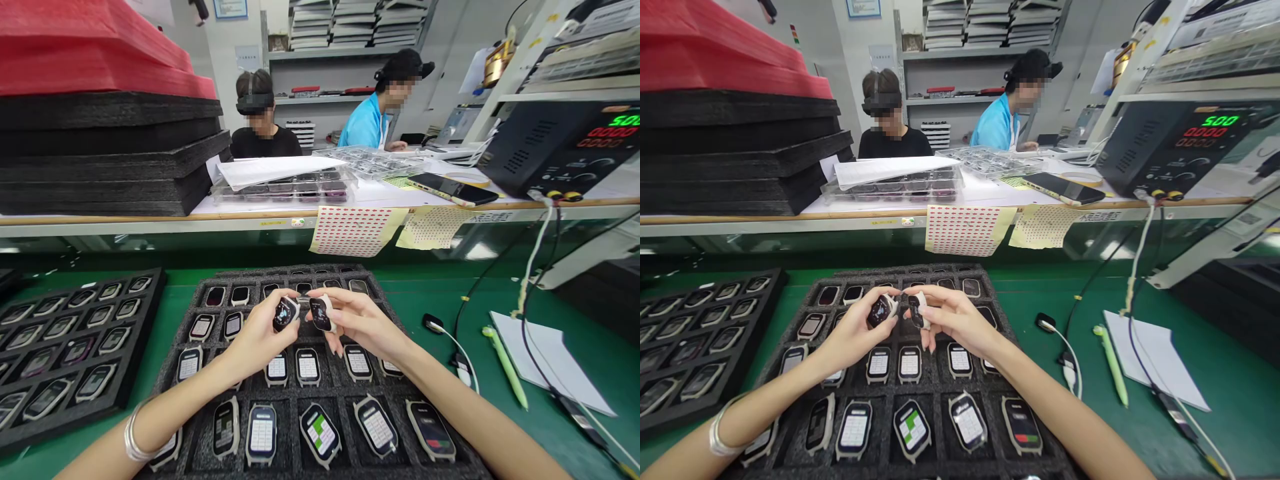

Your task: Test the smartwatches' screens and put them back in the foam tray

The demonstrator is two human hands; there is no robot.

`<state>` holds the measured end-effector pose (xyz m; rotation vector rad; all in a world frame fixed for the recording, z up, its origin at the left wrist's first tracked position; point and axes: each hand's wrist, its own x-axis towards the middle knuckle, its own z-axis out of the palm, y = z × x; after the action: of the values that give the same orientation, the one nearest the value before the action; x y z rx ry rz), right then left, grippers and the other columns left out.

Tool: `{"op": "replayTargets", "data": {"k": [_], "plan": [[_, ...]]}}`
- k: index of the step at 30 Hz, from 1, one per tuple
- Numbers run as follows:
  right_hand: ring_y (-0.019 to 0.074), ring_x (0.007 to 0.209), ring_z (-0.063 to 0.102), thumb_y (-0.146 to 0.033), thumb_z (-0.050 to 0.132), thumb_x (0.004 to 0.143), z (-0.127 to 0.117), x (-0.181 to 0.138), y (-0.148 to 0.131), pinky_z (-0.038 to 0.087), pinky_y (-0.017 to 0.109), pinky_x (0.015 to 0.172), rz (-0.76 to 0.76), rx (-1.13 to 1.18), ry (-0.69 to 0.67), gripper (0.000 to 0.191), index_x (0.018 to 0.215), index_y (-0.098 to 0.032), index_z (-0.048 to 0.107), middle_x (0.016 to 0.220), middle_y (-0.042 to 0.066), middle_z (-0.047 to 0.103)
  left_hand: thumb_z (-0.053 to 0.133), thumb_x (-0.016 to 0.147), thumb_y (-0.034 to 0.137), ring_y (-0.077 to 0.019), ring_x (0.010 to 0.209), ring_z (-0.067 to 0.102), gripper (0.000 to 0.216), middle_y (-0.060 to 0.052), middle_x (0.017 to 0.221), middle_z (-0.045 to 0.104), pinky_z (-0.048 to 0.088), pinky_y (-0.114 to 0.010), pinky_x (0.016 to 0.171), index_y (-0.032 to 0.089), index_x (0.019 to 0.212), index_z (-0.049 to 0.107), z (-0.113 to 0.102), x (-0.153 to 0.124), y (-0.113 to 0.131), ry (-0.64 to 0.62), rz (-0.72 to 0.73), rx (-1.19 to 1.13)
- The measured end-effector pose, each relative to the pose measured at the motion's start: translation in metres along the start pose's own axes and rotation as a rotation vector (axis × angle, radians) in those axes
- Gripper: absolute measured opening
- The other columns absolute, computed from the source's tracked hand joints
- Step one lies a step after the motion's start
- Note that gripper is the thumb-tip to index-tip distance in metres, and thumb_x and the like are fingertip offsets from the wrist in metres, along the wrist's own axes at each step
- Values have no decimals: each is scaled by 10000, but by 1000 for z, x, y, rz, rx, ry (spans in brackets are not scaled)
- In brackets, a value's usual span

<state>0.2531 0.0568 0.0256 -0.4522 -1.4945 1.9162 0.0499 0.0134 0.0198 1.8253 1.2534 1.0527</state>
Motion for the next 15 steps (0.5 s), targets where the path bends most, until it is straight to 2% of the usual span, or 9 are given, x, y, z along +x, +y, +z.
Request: {"op": "replayTargets", "data": {"k": [15], "plan": [[145, 548, 645, -231, 614, 875, 1, 0, 0, 546, 251, 480, 9, -27, 4, 393, 1255, -179, 530, 934, 84, 637, 510, 826, 217, -194, 900, 569, 395, -44, 1044, 598, 427, -281, 781, 215, 1215, 442, -1, -2, 2, 47, -15, -27]]}}
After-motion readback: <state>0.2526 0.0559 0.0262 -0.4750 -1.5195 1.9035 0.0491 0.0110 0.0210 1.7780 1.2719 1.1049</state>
